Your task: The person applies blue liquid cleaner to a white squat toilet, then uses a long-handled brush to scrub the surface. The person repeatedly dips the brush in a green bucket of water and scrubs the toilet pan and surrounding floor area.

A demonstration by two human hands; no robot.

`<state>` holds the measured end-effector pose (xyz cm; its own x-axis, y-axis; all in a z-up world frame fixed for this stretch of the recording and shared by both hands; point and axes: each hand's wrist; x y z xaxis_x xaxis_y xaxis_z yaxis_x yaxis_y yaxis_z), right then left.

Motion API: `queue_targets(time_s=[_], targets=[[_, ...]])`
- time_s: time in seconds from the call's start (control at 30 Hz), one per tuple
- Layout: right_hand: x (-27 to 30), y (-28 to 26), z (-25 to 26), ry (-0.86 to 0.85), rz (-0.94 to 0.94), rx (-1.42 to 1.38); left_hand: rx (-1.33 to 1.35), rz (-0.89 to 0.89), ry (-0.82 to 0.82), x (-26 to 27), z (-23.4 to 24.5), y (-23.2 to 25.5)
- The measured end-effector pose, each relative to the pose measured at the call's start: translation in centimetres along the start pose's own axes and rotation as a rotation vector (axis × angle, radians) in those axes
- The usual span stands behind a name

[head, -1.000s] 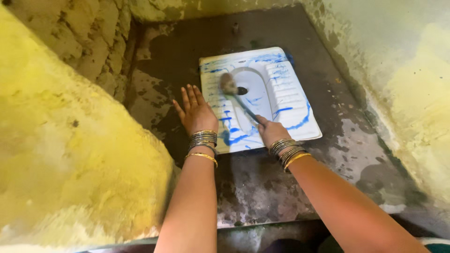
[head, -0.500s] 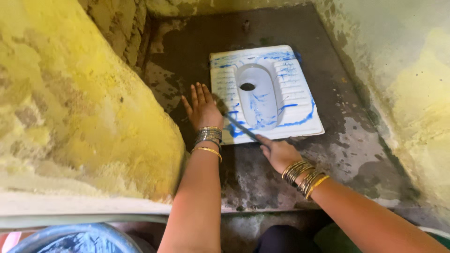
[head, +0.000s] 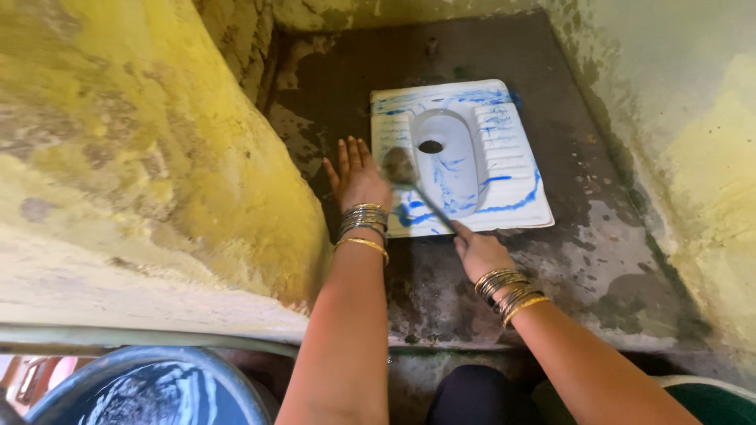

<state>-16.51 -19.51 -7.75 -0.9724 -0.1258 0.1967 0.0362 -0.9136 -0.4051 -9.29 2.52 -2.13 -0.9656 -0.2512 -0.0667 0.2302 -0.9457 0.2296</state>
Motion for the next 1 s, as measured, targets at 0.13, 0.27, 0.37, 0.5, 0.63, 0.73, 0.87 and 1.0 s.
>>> queue_targets(time_s=[0.13,0.27,0.37,0.5,0.63,0.73,0.87,1.0], targets=[[0.8,0.4,0.3,-0.118,0.002,0.027,0.051,-0.019,-0.033,0.1,0.8,1.6],[1.6,0.8,-0.5,-0.101,0.004,0.059,0.023,-0.029,-0.079,1.4,-0.5,1.3],[2.3,1.1,-2.2,-0.043,0.011,0.044,0.005,-0.067,-0.047,2.0,-2.3,-0.7],[3.4,2.9,-2.6,-0.047,0.149,0.195,-0.047,-0.024,0.02,1.4,-3.5,-3.1],[3.6,6.3,0.7,-0.118,0.058,0.156,-0.002,-0.075,0.102,1.0,-4.1,-3.6],[3.5,6.3,0.8,-0.091,0.089,0.135,-0.006,-0.088,0.101,0.8,-4.2,-3.1],[3.3,3.2,-3.2,-0.028,0.179,0.114,-0.023,-0.093,0.033,0.7,-4.1,-1.8],[2.6,7.0,-1.5,-0.132,0.121,0.174,-0.026,-0.135,0.047,0.2,-4.2,-0.8]])
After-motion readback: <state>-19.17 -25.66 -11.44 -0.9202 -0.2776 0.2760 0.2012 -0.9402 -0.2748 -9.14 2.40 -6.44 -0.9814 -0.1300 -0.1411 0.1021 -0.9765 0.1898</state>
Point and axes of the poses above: each hand's wrist, its own x-axis away from the middle knuckle, its own z-axis out of the back of the hand, y = z × x, and after that the axes turned 1 degree about -z, right-handed
